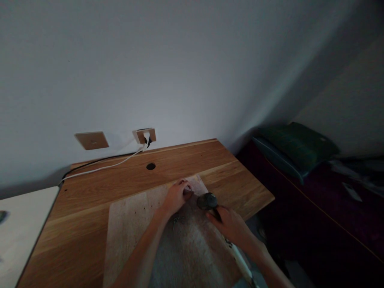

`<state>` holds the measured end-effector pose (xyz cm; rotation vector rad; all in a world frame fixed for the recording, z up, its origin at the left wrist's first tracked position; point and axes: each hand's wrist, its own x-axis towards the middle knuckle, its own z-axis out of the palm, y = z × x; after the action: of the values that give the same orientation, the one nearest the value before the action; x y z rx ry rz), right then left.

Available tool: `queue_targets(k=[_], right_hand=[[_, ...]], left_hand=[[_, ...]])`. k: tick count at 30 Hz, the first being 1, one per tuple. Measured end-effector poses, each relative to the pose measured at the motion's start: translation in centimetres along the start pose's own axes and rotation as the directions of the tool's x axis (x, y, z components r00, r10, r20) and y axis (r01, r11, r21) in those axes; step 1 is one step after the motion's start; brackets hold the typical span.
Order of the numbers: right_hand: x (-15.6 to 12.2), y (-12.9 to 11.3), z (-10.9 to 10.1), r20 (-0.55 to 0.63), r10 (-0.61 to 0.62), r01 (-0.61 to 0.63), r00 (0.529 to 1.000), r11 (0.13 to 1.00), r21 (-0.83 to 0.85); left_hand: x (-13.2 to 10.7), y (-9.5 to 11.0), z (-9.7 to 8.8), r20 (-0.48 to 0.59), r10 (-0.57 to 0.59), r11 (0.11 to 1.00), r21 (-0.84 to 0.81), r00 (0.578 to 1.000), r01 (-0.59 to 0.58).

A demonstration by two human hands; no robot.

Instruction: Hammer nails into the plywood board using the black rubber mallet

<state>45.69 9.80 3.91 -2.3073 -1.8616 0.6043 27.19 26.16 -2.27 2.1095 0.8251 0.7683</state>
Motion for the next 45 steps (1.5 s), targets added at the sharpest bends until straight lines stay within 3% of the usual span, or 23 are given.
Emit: queue_targets(k=[11,23,31,45], right_hand=[[0.8,-0.1,-1.7,-0.018,-0.033,0.033,0.999,0.999,0.018],[2.6,-1.9,-3.0,-0.200,0.024,0.008,0.980,0.988,0.157],[4.3,-3.4,-2.6,-0.223,0.017,0.042,0.975,0.965,0.257],[4.7,-2.8,-1.8,-0.250,0.006,0.077,0.968,0.944,0.320]], left_hand=[[0.2,0.0,0.0,0.010,-0.035,0.999,0.014,0.999,0.035],[0.2,-0.1,-0.1,0.031,-0.039,0.999,0.023,0.999,0.038],[0.3,-0.7,0.7,0.020,-0.040,0.999,0.019,0.999,0.039],[0.1,-0.8,0.5,0.014,-0.025,1.000,-0.001,1.000,0.025]])
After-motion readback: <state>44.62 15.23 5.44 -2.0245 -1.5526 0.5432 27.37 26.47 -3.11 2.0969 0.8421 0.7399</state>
